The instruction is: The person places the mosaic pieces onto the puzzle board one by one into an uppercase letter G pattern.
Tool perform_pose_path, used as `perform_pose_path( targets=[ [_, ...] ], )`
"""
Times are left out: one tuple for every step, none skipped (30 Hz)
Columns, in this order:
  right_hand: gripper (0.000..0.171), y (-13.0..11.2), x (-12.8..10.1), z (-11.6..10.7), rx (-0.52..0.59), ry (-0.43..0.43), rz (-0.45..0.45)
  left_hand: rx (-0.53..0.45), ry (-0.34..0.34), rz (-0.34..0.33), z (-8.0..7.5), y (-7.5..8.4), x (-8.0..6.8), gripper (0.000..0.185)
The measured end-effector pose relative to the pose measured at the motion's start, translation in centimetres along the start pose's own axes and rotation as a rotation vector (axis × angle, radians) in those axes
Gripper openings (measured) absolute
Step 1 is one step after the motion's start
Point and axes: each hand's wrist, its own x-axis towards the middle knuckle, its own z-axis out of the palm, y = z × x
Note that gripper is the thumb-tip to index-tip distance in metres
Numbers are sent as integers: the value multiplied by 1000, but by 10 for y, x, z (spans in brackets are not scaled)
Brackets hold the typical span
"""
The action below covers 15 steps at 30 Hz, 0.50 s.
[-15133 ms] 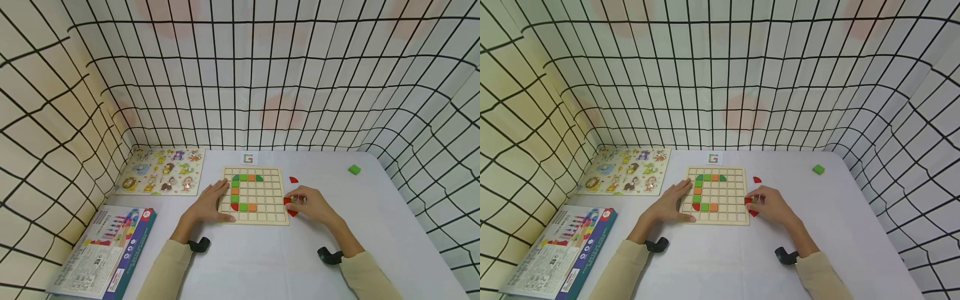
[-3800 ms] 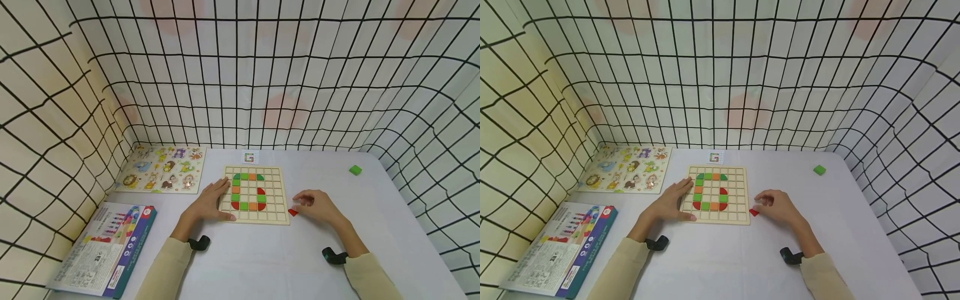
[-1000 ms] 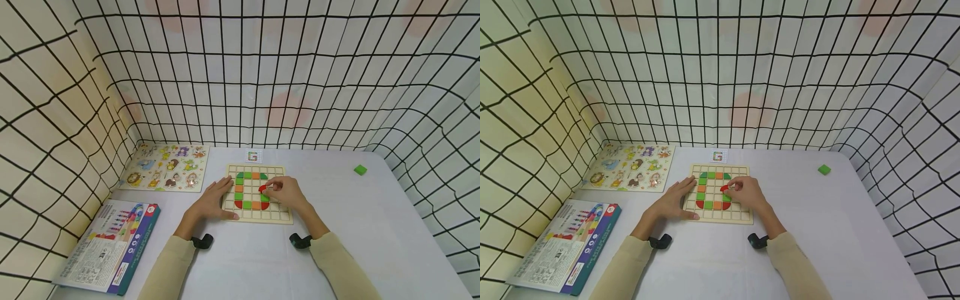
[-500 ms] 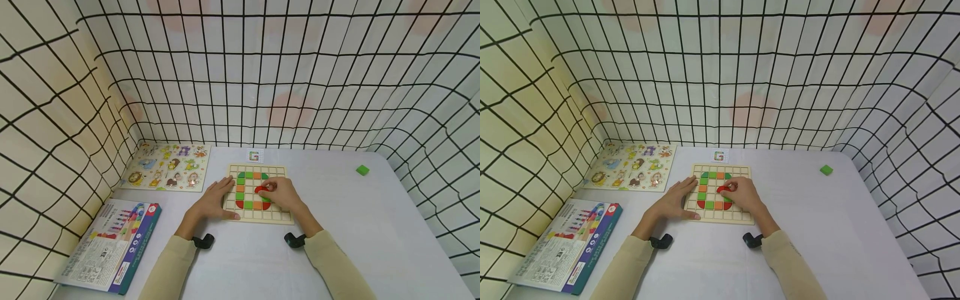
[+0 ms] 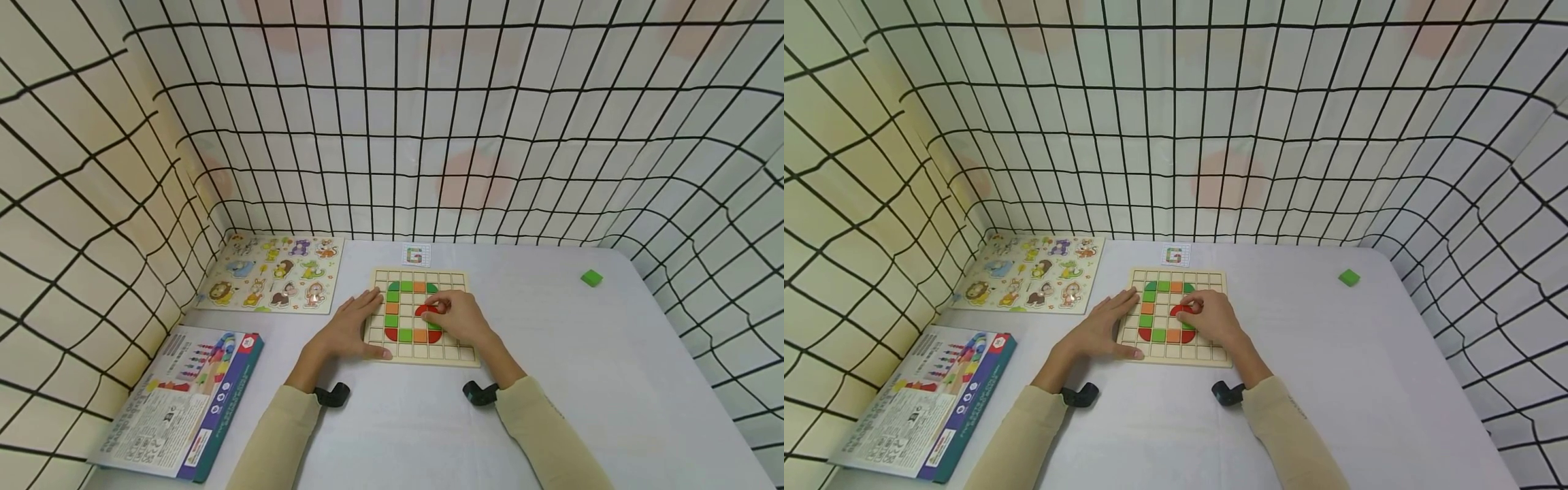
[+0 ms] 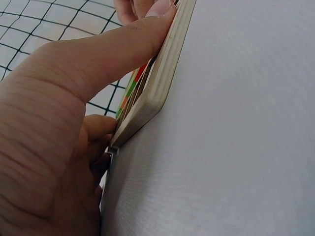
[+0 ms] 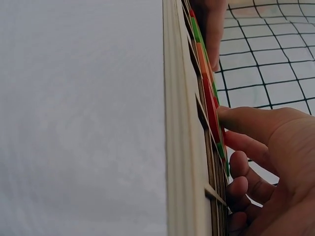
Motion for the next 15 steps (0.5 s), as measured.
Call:
perform_pose_path(
  targets=[
    [27,-1,0,0,-3,0,3,1,-2,-1,0,0,0,123],
    [27,-1,-1,0,-5,0,5,1,-3,0,0,0,1,123],
    [27,-2,-1,0,-7,0,8,1,-3,0,0,-1,1,123],
    [27,-2,-2,0,-7,-1,8,1,-4,0,0,-1,2,123],
    [27,-2,-2,-1,-5,-1,10,1,-3,1,1,-1,2,123],
    [28,-2,-3,-2,-1,-3,10,0,-3,2,1,-1,2,123],
    [28,-2,-3,-2,12,-4,12,0,-3,3,1,-1,2,123],
    [28,-1,-3,-2,24,-2,16,-2,-4,4,1,-1,2,123],
    [28,0,-4,-3,40,-2,15,-3,-4,6,1,0,2,123],
    [28,2,-4,-4,58,2,14,-5,-5,7,1,0,2,123],
    [27,5,-4,-5,70,7,13,-5,-7,8,1,-1,2,123],
    [26,8,-4,-7,83,13,3,-4,-9,8,1,-1,1,123],
    [25,11,-4,-8,89,22,-8,-4,-10,8,1,-1,1,123],
    [24,15,-3,-11,86,30,-23,-11,-11,5,0,-1,1,123],
    [24,18,-4,-14,86,40,-33,-12,-11,2,0,-2,1,123]
  ],
)
